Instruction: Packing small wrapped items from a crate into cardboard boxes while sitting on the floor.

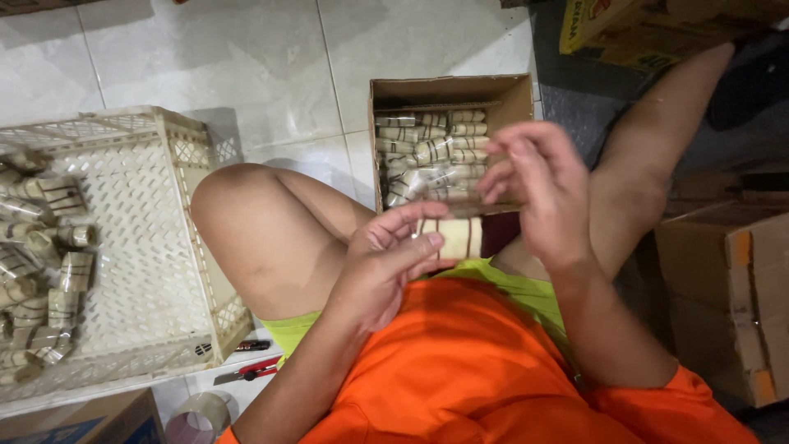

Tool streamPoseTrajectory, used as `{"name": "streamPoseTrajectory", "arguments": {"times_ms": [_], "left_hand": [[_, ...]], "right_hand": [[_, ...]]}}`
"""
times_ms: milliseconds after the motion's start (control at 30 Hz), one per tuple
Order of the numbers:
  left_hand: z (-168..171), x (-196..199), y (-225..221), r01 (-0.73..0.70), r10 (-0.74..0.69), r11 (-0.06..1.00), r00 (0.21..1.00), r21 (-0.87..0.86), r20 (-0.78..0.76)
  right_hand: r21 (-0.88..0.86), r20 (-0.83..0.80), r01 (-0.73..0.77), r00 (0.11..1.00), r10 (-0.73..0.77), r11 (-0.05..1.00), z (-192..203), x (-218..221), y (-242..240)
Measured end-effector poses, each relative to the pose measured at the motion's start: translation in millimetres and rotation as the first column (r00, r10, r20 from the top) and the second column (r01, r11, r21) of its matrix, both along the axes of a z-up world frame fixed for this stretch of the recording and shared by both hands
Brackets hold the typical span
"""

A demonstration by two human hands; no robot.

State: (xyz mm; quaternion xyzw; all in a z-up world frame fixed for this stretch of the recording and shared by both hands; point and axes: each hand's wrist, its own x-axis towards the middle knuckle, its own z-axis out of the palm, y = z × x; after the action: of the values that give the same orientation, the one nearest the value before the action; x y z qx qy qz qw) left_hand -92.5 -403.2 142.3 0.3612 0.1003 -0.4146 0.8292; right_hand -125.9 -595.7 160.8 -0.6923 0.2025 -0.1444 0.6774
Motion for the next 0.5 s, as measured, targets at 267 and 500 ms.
{"name": "streamPoseTrajectory", "arguments": {"times_ms": [267, 500], "left_hand": [[3.1, 11.5, -12.5, -0.124, 0.153, 0.972, 0.979, 0.199, -0.135], [16.3, 18.7, -20.4, -0.173, 0.205, 0.959, 0.97, 0.224, -0.129]], "right_hand": [[-0.719, 0.092, -0.055, 0.98, 0.174, 0.693, 16.2, -24.1, 31.3], [-0.656, -0.012, -0.207, 0.964, 0.264, 0.726, 15.9, -30.6, 26.7]]}}
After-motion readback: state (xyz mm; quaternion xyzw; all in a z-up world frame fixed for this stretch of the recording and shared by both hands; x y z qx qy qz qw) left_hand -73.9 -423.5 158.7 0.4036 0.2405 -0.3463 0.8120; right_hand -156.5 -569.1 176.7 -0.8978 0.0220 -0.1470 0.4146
